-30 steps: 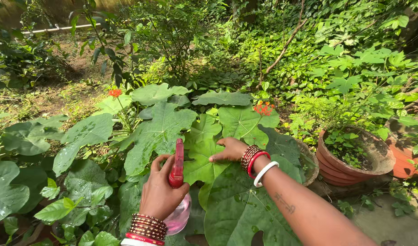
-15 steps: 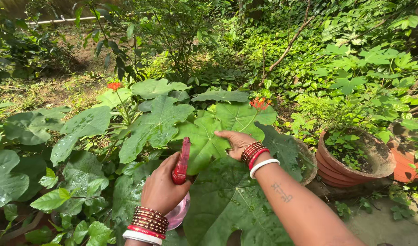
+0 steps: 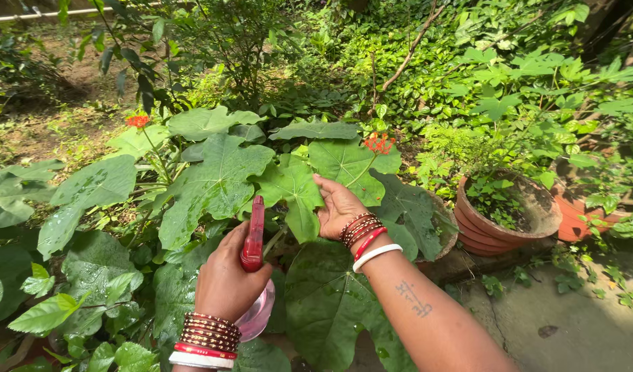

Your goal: The person sprays water onto the leaves of several potted plants using a spray bottle while using their other hand to move and turn the leaves.

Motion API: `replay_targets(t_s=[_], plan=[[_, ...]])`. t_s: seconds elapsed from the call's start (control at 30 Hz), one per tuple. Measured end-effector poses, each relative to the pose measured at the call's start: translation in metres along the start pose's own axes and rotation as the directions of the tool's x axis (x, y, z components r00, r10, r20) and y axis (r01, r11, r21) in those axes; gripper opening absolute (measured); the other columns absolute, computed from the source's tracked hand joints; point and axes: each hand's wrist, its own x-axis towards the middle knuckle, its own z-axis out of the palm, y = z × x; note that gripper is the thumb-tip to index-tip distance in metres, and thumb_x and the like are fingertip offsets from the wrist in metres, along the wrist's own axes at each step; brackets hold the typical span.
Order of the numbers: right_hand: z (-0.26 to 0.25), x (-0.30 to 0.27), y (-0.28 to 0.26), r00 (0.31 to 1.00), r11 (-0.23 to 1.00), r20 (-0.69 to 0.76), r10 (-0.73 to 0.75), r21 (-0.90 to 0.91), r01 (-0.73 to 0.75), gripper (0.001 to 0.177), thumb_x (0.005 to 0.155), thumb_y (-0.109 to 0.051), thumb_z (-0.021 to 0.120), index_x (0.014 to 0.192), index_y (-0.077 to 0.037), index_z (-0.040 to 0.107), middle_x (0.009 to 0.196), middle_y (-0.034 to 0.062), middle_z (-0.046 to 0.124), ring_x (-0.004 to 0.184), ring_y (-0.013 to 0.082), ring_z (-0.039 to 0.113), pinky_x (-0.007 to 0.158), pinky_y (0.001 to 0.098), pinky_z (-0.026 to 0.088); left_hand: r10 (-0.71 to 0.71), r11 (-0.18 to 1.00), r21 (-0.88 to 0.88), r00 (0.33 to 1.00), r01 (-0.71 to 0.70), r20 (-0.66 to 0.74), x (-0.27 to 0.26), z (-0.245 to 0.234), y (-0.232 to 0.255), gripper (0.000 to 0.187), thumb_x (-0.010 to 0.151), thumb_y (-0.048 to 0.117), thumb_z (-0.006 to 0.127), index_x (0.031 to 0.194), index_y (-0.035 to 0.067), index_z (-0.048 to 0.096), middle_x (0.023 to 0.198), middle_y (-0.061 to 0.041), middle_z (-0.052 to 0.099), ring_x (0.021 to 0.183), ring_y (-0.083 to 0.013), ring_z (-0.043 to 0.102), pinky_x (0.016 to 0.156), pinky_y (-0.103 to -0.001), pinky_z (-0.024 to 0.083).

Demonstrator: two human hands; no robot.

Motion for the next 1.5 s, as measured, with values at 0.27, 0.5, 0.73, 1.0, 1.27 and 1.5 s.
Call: replay_targets(t_s=[0.27,0.5,0.73,1.0,1.27,1.5], plan=[[0.019,-0.001,0.06,0.982,0.983,-0.048,-0.181,-0.025,0.18,0.056,0.087,-0.049,0.068,0.133,-0.019,0.062,0.129,0.0085,0.068,0.118,0.0319,0.062,0.104,0.0639,0.043,0.109,0.994,-0.026,0.987,-0.106,0.122,-0.001,-0.054,-0.046,0.071,0.065,0.023,0.077,0.134,0.021,0.059,0.126,-0.003,0.069,0.104,-0.0344,0.069,0.086,-0.045,0.057],[0.027,-0.002,0.122,0.961,0.954,-0.149,-0.232,0.157,0.254,0.063,0.087,-0.053,0.067,0.136,-0.013,0.061,0.134,0.014,0.067,0.122,0.0357,0.06,0.105,0.061,0.042,0.216,0.976,-0.017,0.95,-0.218,0.224,-0.005,-0.077,-0.085,0.074,0.064,0.023,0.078,0.136,0.021,0.058,0.125,-0.005,0.067,0.099,-0.035,0.069,0.083,-0.048,0.056],[0.024,-0.006,0.123,0.962,0.941,-0.158,-0.221,0.224,0.253,0.06,0.089,-0.044,0.069,0.135,-0.006,0.06,0.135,0.0159,0.066,0.123,0.0359,0.061,0.108,0.0552,0.042,0.164,0.96,0.152,0.914,-0.235,0.372,-0.001,-0.071,-0.09,0.053,0.07,0.027,0.079,0.12,0.019,0.061,0.117,-0.005,0.066,0.096,-0.0366,0.069,0.084,-0.05,0.056],[0.021,0.008,0.11,0.945,0.946,-0.136,-0.296,0.096,0.31,0.047,0.091,-0.03,0.069,0.129,-0.004,0.063,0.123,0.0169,0.071,0.11,0.0337,0.068,0.103,0.0502,0.05,0.174,0.983,0.001,0.945,-0.182,0.277,0.015,-0.072,-0.087,0.058,0.067,0.025,0.08,0.122,0.019,0.062,0.113,-0.006,0.068,0.097,-0.0354,0.07,0.084,-0.048,0.056],[-0.009,0.038,0.1,0.549,0.638,-0.342,-0.762,-0.537,0.552,0.036,0.077,-0.006,0.082,0.11,0.004,0.072,0.104,0.0119,0.076,0.087,0.0242,0.073,0.083,0.0424,0.059,0.265,0.958,-0.15,0.954,-0.244,0.143,0.029,-0.055,-0.063,0.065,0.066,0.023,0.08,0.127,0.01,0.063,0.117,-0.011,0.069,0.1,-0.0354,0.069,0.087,-0.045,0.056],[-0.052,0.058,0.083,0.425,0.438,-0.215,-0.879,-0.716,0.544,0.046,0.077,-0.024,0.086,0.112,0.002,0.074,0.106,0.0075,0.077,0.089,0.0173,0.072,0.081,0.0324,0.056,0.265,0.958,-0.144,0.957,-0.248,0.116,0.032,-0.046,-0.06,0.062,0.065,0.021,0.078,0.125,0.011,0.064,0.117,-0.01,0.07,0.099,-0.0359,0.069,0.086,-0.045,0.056]])
